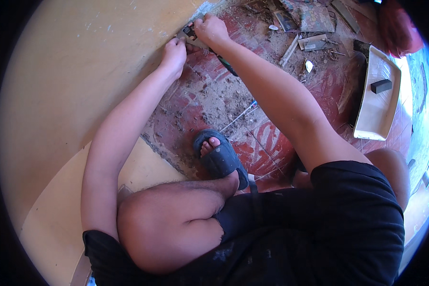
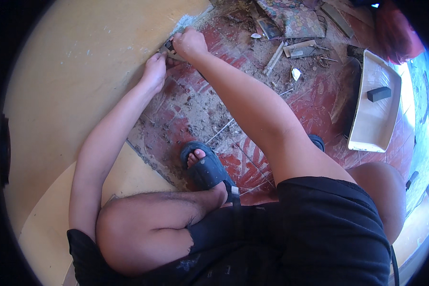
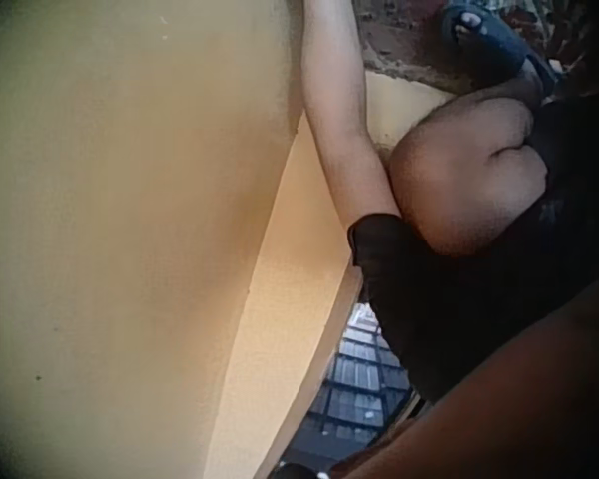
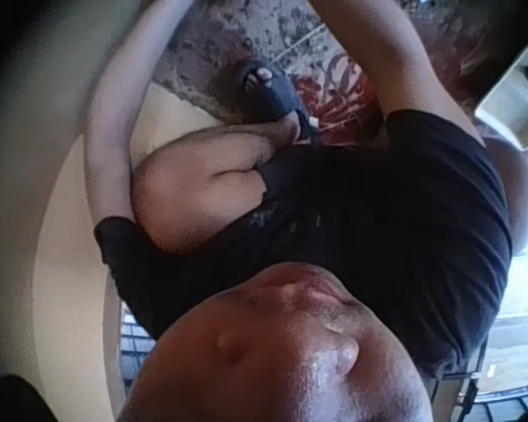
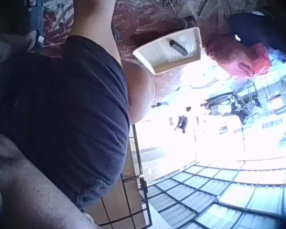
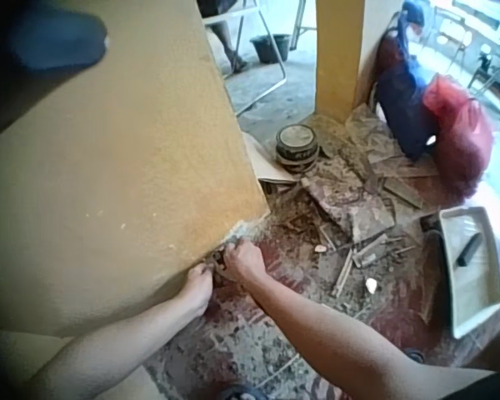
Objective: Scraping a wall and applying putty or plaster for renovation.
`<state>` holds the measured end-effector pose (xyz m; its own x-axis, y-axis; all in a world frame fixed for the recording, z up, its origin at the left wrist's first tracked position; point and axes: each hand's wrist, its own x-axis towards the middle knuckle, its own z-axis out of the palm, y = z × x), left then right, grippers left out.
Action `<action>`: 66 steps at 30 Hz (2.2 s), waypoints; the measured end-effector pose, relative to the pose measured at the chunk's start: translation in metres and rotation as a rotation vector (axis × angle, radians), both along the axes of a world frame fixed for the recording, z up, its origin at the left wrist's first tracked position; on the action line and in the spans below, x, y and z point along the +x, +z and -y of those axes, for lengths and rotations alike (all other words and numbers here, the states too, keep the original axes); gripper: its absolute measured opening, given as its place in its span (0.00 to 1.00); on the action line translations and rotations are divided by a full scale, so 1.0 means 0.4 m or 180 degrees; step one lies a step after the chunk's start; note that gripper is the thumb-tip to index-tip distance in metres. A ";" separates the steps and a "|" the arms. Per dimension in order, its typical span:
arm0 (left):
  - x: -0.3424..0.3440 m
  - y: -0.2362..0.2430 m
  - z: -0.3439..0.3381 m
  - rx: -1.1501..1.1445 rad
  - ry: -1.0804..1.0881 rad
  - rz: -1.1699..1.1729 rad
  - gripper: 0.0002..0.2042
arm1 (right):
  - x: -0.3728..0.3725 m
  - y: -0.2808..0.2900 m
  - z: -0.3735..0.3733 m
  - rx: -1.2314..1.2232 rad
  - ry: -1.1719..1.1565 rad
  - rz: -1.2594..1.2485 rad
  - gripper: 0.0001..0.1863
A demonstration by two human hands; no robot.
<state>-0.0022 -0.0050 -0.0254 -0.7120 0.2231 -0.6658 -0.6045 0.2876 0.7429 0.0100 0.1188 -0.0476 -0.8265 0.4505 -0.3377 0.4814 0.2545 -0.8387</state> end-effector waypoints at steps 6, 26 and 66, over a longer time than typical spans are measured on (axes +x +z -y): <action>0.006 0.010 0.003 -0.0043 0.0049 -0.0167 0.10 | 0.006 0.011 0.001 0.0026 -0.0031 -0.0125 0.21; -0.001 -0.006 0.007 -0.0043 -0.0065 -0.0097 0.11 | 0.006 0.008 0.002 -0.0008 0.0006 -0.0065 0.22; 0.012 0.023 0.022 -0.0009 0.0034 -0.0475 0.10 | -0.001 0.008 0.024 -0.0170 -0.0152 -0.0109 0.22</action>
